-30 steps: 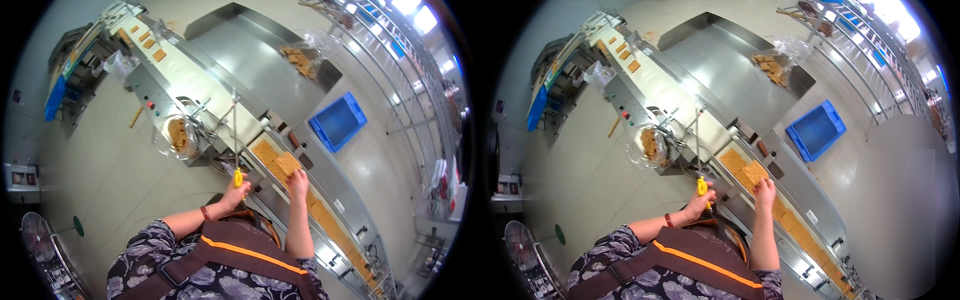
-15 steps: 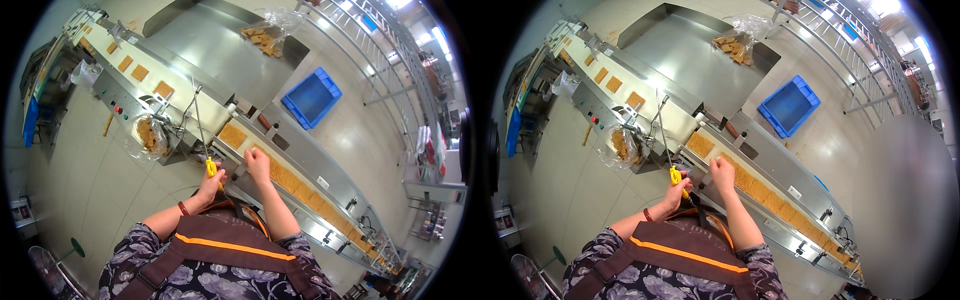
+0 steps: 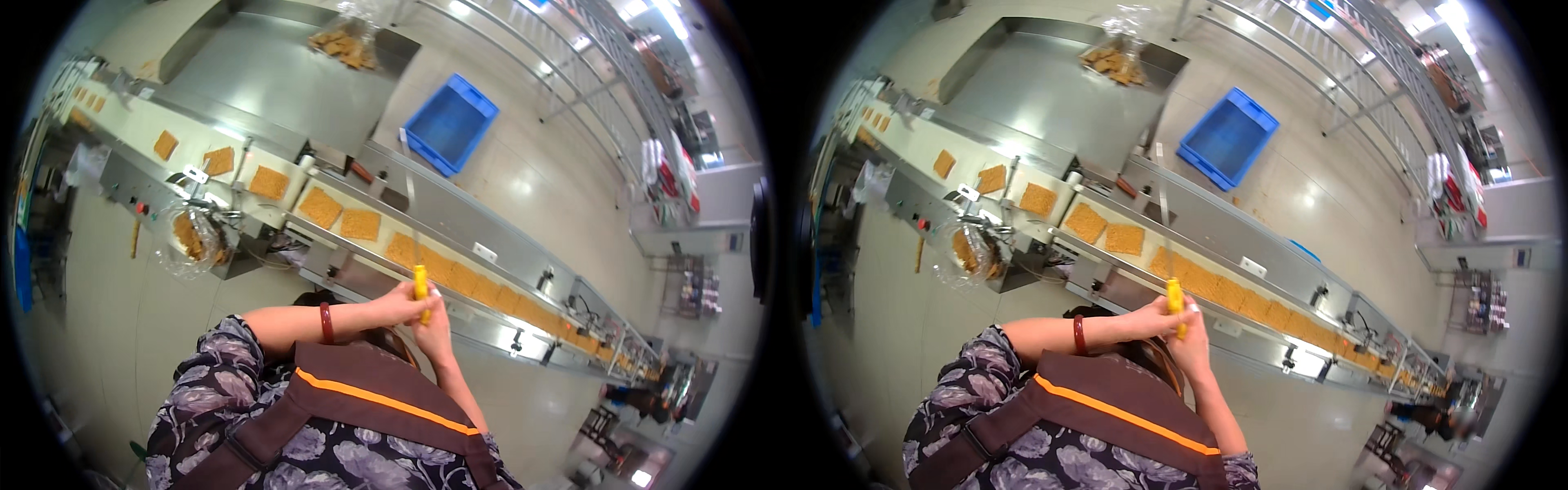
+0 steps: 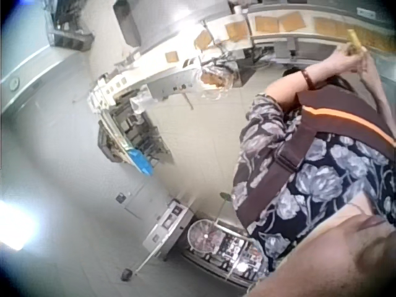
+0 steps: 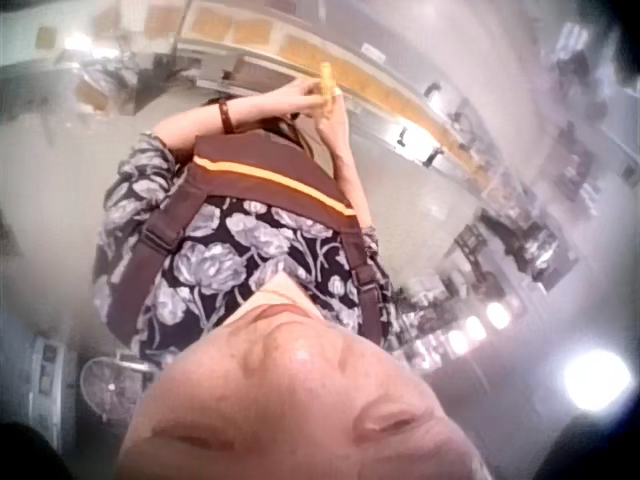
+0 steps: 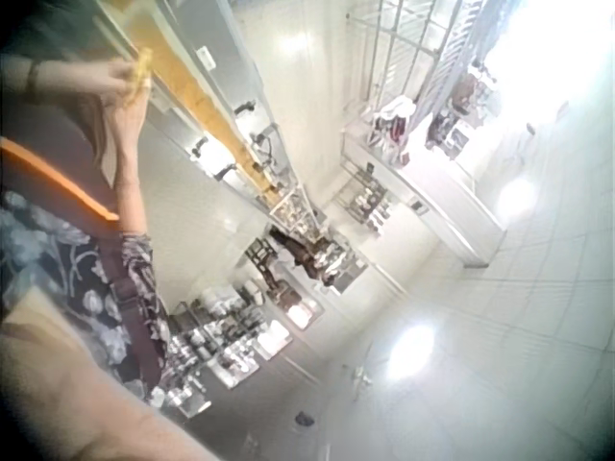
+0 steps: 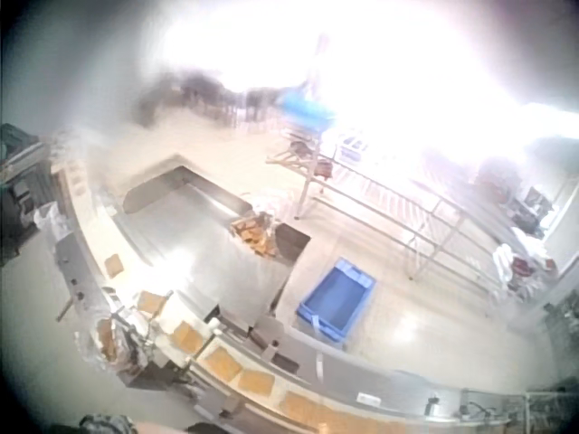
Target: The person sorts rectangular food items on a conveyor belt, separating intact pieces from broken ones. They place broken pieces into a plastic bag and arrange intact pieces on the belt. The person uses a yellow-handled tool to assist with handling the items.
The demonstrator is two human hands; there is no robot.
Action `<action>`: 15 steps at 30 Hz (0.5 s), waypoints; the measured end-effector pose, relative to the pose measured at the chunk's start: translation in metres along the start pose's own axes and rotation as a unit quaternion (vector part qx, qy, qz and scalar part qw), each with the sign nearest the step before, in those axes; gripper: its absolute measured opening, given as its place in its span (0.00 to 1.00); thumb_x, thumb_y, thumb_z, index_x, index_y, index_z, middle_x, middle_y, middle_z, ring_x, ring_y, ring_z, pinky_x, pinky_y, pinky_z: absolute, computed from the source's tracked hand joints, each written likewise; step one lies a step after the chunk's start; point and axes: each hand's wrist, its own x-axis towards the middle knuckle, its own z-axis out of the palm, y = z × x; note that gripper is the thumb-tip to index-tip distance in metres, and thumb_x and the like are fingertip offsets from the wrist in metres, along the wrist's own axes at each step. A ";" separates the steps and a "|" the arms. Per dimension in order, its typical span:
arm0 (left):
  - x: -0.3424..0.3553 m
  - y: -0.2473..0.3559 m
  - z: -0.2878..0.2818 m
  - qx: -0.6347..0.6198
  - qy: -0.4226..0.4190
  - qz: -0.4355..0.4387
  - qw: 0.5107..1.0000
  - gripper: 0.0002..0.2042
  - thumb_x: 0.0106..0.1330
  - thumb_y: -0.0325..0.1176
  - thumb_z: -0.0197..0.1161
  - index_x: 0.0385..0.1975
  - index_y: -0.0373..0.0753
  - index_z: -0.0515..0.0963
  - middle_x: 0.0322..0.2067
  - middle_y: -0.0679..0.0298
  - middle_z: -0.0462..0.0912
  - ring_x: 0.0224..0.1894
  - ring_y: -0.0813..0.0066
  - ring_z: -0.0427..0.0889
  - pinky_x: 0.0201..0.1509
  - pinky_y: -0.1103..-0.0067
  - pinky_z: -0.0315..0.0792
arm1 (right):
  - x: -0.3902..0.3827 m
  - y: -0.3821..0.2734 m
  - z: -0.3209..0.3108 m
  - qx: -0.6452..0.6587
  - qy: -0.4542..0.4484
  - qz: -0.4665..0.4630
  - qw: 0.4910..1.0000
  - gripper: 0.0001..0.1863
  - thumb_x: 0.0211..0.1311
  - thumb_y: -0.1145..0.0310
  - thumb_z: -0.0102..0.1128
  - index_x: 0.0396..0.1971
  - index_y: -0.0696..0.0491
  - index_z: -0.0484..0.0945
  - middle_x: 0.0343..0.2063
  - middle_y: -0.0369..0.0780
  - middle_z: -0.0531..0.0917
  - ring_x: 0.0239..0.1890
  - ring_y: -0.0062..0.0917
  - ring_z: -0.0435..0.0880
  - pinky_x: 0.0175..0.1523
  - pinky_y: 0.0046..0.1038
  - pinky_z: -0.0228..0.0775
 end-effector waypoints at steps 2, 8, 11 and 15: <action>0.001 0.010 0.011 0.215 -0.038 0.004 0.976 0.32 0.68 0.57 0.53 0.62 0.38 0.65 0.55 0.52 0.68 0.60 0.64 0.66 0.61 0.71 0.65 | -0.036 0.032 -0.058 0.018 0.034 0.109 0.993 0.34 0.49 0.80 0.54 0.61 0.53 0.63 0.49 0.44 0.72 0.45 0.32 0.74 0.43 0.29 0.69; -0.012 0.006 -0.037 0.545 0.016 0.044 0.837 0.28 0.65 0.54 0.55 0.58 0.39 0.71 0.59 0.52 0.68 0.64 0.55 0.64 0.64 0.60 0.62 | -0.220 0.093 -0.290 0.034 0.275 0.447 0.851 0.27 0.47 0.76 0.47 0.53 0.51 0.65 0.23 0.38 0.76 0.12 0.20 0.72 0.14 0.21 0.58; -0.033 -0.010 -0.080 0.644 0.113 0.025 0.756 0.26 0.63 0.52 0.57 0.55 0.40 0.73 0.58 0.53 0.69 0.63 0.56 0.64 0.62 0.60 0.63 | -0.221 0.019 -0.268 -0.023 0.161 0.443 0.882 0.14 0.51 0.75 0.52 0.41 0.53 0.70 0.21 0.36 0.73 0.12 0.19 0.71 0.15 0.22 0.60; -0.052 -0.012 -0.126 0.683 0.182 0.017 0.707 0.24 0.60 0.49 0.62 0.51 0.39 0.74 0.56 0.56 0.71 0.62 0.59 0.66 0.58 0.62 0.66 | -0.176 -0.069 -0.157 -0.097 0.006 0.303 0.948 0.11 0.59 0.67 0.60 0.39 0.54 0.73 0.21 0.34 0.75 0.12 0.16 0.69 0.16 0.22 0.61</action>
